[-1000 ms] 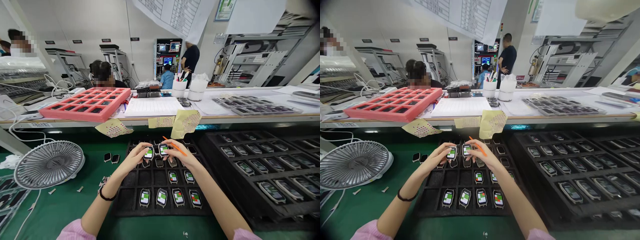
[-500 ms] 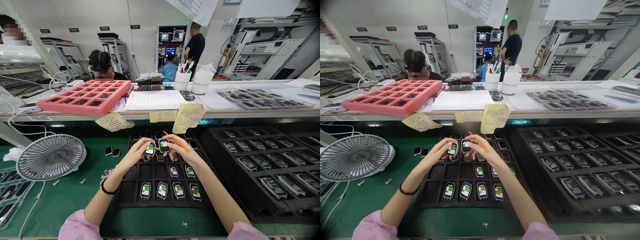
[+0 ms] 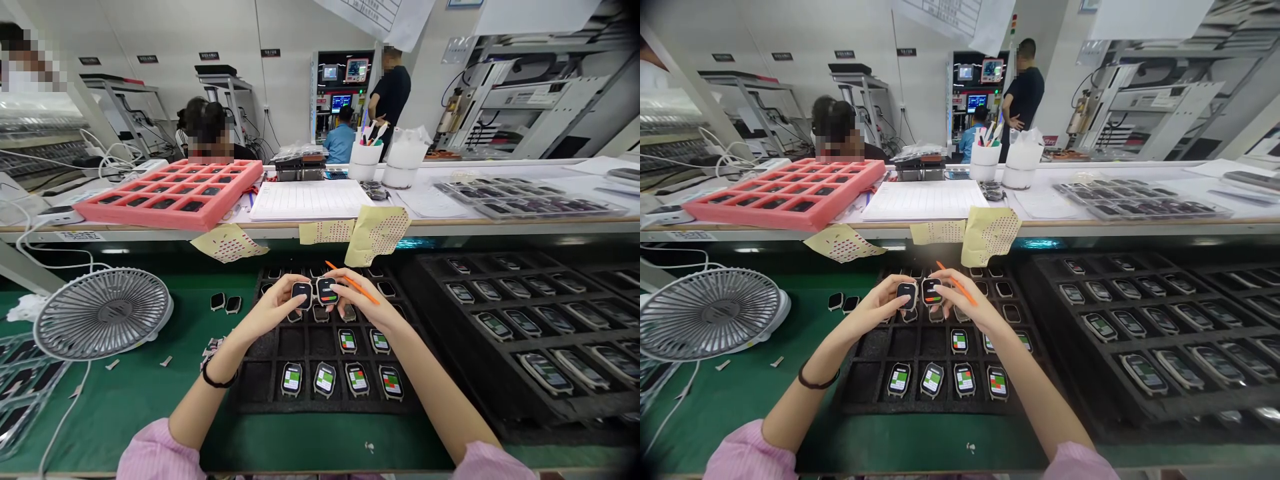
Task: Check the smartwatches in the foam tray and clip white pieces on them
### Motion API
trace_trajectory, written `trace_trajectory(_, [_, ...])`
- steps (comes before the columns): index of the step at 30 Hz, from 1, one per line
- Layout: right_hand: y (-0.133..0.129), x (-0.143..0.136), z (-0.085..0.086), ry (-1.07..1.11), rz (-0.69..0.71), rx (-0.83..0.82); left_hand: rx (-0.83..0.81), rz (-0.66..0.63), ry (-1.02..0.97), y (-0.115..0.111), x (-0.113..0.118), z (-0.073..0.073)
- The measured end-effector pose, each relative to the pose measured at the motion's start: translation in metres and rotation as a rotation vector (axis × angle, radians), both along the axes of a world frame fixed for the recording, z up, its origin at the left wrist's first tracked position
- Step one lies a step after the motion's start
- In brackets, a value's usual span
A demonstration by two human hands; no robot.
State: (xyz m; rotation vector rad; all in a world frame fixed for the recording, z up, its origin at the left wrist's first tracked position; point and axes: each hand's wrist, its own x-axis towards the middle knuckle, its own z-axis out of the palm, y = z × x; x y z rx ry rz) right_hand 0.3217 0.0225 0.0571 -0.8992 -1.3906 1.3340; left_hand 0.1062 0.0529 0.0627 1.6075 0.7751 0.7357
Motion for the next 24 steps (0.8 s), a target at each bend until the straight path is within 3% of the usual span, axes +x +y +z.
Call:
trace_trajectory(6, [-0.0026, -0.0030, 0.0025, -0.017, -0.048, 0.012, -0.037, 0.037, 0.013, 0.0029, 0.0002, -0.0024])
trace_trajectory(18, [-0.0009, -0.0011, 0.0000, -0.018, -0.060, 0.023, 0.011, -0.040, 0.046, -0.0024, -0.0031, 0.0027])
trace_trajectory(24, [-0.0017, -0.0026, -0.0005, -0.023, -0.050, 0.014, -0.003, 0.018, 0.013, 0.0009, -0.0011, -0.0002])
